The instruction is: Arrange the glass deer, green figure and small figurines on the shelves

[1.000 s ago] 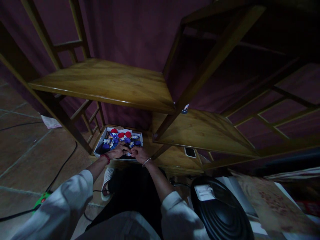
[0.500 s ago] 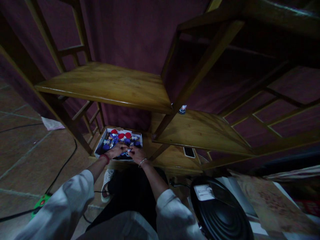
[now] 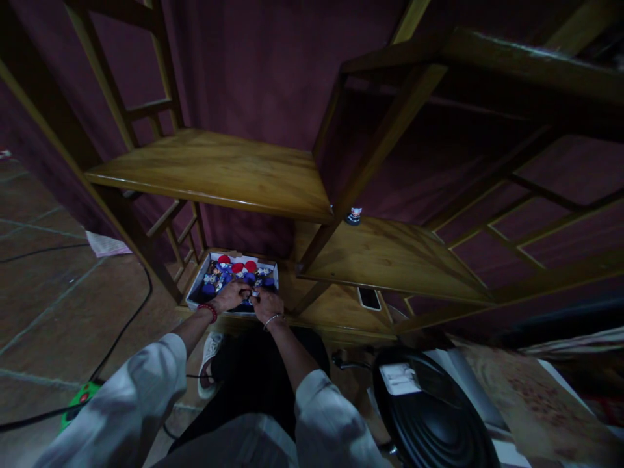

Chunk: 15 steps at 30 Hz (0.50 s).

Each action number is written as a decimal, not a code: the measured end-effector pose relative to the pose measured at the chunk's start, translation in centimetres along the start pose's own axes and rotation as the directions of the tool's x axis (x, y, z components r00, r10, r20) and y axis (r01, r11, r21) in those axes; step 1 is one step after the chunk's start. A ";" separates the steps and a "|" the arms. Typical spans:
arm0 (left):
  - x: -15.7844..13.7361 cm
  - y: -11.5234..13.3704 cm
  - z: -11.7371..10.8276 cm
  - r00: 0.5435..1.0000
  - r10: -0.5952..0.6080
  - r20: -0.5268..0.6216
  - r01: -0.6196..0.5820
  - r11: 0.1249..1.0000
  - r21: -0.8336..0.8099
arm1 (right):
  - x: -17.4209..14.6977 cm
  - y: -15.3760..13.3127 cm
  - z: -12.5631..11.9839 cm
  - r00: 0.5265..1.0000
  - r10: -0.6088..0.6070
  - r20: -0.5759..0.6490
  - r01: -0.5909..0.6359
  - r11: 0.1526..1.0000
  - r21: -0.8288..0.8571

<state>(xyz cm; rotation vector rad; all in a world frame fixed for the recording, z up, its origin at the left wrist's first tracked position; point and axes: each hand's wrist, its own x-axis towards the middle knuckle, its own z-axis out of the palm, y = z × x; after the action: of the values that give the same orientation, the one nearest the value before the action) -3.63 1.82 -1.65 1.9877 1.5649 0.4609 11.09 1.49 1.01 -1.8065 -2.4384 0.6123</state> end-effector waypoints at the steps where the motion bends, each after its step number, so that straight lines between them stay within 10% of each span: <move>1: -0.1 0.1 0.0 1.000 -0.005 -0.014 0.005 1.000 0.012 | 0.0 -0.1 -0.1 1.000 0.003 -0.004 -0.003 1.000 -0.001; 15: -1.1 1.0 -0.1 0.992 -0.126 0.007 0.124 0.986 0.111 | 0.9 0.2 0.0 0.998 0.068 0.003 -0.068 0.998 -0.009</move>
<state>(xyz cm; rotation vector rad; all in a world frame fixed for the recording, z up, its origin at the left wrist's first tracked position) -3.18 0.60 -0.82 1.9542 1.7280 0.3153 10.92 2.40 0.76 -1.9000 -2.3944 0.6108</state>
